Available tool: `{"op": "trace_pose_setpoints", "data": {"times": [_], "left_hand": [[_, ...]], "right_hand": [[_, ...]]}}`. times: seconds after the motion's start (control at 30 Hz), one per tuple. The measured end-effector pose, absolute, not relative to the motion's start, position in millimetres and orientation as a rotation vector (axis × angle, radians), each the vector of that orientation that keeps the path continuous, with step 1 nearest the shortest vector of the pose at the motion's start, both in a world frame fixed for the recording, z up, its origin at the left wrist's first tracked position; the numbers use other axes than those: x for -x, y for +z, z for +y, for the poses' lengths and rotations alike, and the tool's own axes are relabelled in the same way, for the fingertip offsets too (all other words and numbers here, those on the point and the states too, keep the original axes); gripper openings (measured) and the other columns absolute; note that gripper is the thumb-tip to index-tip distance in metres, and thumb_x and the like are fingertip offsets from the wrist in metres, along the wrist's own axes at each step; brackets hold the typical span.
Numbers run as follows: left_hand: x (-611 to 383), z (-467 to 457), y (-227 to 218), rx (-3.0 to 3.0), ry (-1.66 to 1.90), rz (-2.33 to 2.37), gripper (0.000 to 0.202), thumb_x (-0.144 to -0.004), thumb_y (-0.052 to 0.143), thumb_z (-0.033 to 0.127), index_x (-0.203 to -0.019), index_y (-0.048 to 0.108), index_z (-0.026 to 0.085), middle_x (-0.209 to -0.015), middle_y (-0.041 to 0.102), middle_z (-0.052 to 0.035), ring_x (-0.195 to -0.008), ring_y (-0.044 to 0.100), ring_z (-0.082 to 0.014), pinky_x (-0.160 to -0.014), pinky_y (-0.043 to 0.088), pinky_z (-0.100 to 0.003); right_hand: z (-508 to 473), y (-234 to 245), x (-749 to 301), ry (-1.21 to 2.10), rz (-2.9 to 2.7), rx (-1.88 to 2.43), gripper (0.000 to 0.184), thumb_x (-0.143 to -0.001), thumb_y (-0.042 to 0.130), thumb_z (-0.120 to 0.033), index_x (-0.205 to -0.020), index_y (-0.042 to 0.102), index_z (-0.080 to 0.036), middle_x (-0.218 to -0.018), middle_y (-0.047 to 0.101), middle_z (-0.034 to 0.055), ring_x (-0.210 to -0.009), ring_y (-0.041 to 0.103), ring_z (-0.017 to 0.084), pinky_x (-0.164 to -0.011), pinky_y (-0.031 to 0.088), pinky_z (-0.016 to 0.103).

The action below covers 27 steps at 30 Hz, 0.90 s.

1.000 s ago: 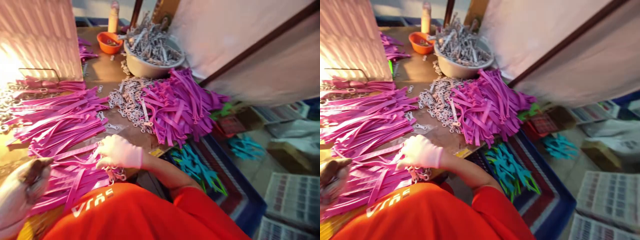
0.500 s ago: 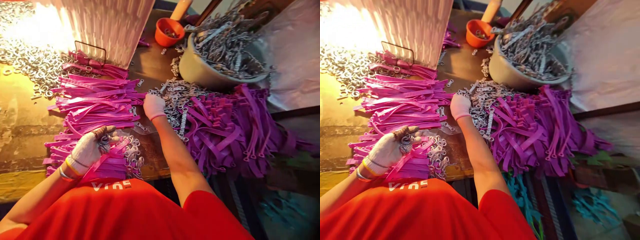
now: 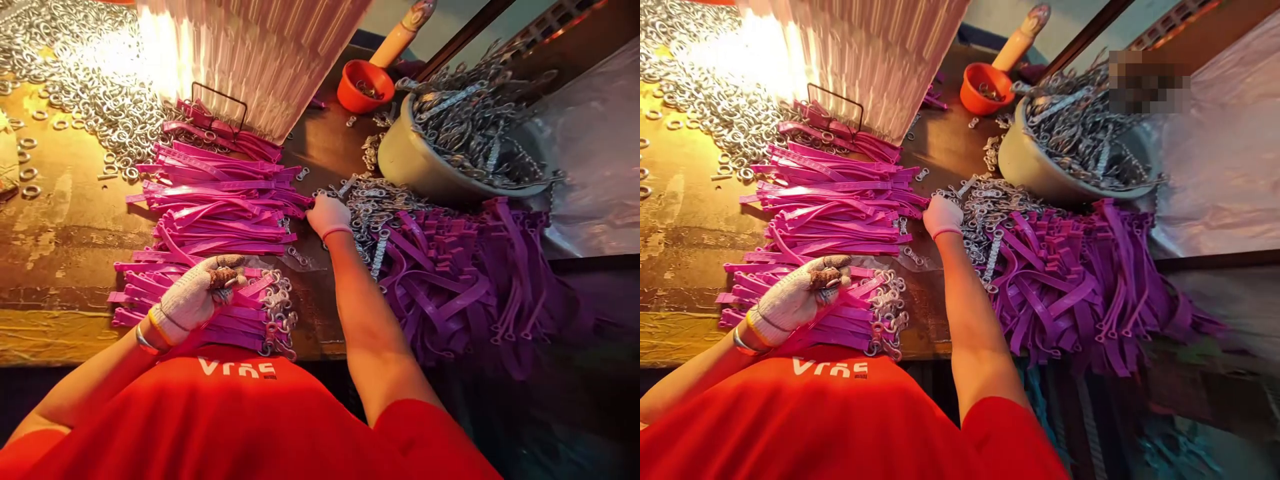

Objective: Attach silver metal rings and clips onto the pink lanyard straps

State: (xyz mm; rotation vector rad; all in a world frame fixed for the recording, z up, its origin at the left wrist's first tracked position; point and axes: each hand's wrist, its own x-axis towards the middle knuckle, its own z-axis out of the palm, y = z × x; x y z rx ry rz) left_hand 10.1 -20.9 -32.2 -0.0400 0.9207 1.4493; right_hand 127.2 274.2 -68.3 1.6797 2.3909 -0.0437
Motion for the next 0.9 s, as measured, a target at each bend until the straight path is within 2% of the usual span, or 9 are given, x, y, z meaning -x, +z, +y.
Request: {"op": "trace_pose_setpoints", "data": {"times": [0.13, 0.27, 0.33, 0.4, 0.5, 0.57, 0.7, 0.8, 0.9], "left_hand": [[-8.3, -26.6, -36.9, 0.064, 1.476, 0.916, 0.033, -0.068, 0.072, 0.006, -0.101, 0.072, 0.007, -0.088, 0.066, -0.0097, -0.071, 0.066, -0.0121, -0.047, 0.039, -0.013], [-7.0, -31.8, -43.2, -0.004, 1.491, 0.988, 0.034, -0.064, 0.077, 0.008, -0.097, 0.069, 0.010, -0.082, 0.066, -0.0060, -0.061, 0.059, -0.0096, -0.047, 0.039, -0.016], [-7.1, -33.9, -45.1, -0.047, 1.510, 1.039, 0.035, -0.064, 0.078, 0.010, -0.097, 0.067, 0.011, -0.077, 0.064, -0.0031, -0.056, 0.054, -0.0082, -0.047, 0.039, -0.017], [-7.8, -34.7, -45.2, -0.092, 1.532, 1.077, 0.034, -0.065, 0.079, 0.012, -0.097, 0.066, 0.012, -0.073, 0.062, -0.0012, -0.054, 0.051, -0.0072, -0.047, 0.038, -0.017], [-10.5, -32.1, -43.5, -0.123, 1.536, 1.047, 0.031, -0.067, 0.082, 0.016, -0.093, 0.064, 0.013, -0.070, 0.061, 0.0004, -0.050, 0.047, -0.0054, -0.045, 0.034, -0.016], [-13.2, -28.9, -42.9, -0.128, 1.540, 0.957, 0.028, -0.068, 0.084, 0.018, -0.087, 0.064, 0.013, -0.070, 0.060, 0.0010, -0.053, 0.048, -0.0053, -0.047, 0.034, -0.016], [-17.6, -25.3, -46.2, -0.171, 1.521, 0.908, 0.023, -0.072, 0.084, 0.021, -0.080, 0.065, 0.013, -0.071, 0.058, 0.0006, -0.060, 0.052, -0.0066, -0.052, 0.038, -0.016], [-18.8, -27.2, -49.4, -0.205, 1.512, 0.999, 0.025, -0.072, 0.085, 0.026, -0.082, 0.067, 0.012, -0.074, 0.060, -0.0009, -0.061, 0.052, -0.0074, -0.054, 0.038, -0.017], [-19.8, -30.5, -49.9, -0.261, 1.503, 1.080, 0.028, -0.073, 0.085, 0.032, -0.081, 0.067, 0.013, -0.071, 0.057, 0.0006, -0.056, 0.045, -0.0063, -0.051, 0.034, -0.018]], "right_hand": [[257.2, -71.6, -141.0, -0.082, 2.385, -1.594, 0.031, -0.092, 0.055, -0.013, -0.119, 0.069, -0.010, -0.115, 0.070, 0.0223, -0.109, 0.068, 0.028, -0.086, 0.047, 0.033], [241.0, -75.3, -154.4, -0.006, 2.534, -1.622, 0.030, -0.092, 0.048, -0.011, -0.111, 0.070, -0.009, -0.119, 0.066, 0.0255, -0.115, 0.062, 0.034, -0.092, 0.046, 0.040], [229.4, -71.9, -160.9, -0.156, 2.753, -1.690, 0.028, -0.090, 0.046, -0.010, -0.104, 0.070, -0.008, -0.122, 0.063, 0.0276, -0.118, 0.058, 0.035, -0.096, 0.044, 0.043], [209.3, -64.3, -166.2, -0.494, 2.959, -1.663, 0.030, -0.090, 0.042, -0.010, -0.105, 0.068, -0.009, -0.120, 0.064, 0.0258, -0.110, 0.062, 0.029, -0.094, 0.047, 0.039], [161.9, -49.5, -169.8, -0.893, 3.076, -1.348, 0.028, -0.095, 0.042, -0.015, -0.112, 0.064, -0.018, -0.105, 0.070, 0.0116, -0.086, 0.067, 0.018, -0.081, 0.053, 0.029], [127.5, -41.3, -168.3, -1.040, 3.155, -1.013, 0.022, -0.096, 0.050, -0.020, -0.113, 0.063, -0.023, -0.105, 0.070, 0.0057, -0.092, 0.067, 0.017, -0.086, 0.054, 0.029], [85.8, -35.0, -161.3, -1.141, 3.348, -0.458, 0.039, -0.096, 0.053, -0.017, -0.134, 0.051, -0.027, -0.122, 0.063, 0.0091, -0.112, 0.062, 0.022, -0.097, 0.053, 0.038], [78.9, -37.3, -158.3, -1.154, 3.363, -0.399, 0.042, -0.098, 0.050, -0.016, -0.138, 0.047, -0.028, -0.121, 0.061, 0.0090, -0.112, 0.062, 0.022, -0.097, 0.053, 0.039], [75.4, -41.2, -156.2, -1.245, 3.368, -0.418, 0.038, -0.100, 0.049, -0.017, -0.136, 0.048, -0.029, -0.119, 0.063, 0.0076, -0.111, 0.062, 0.021, -0.097, 0.053, 0.038]]}}
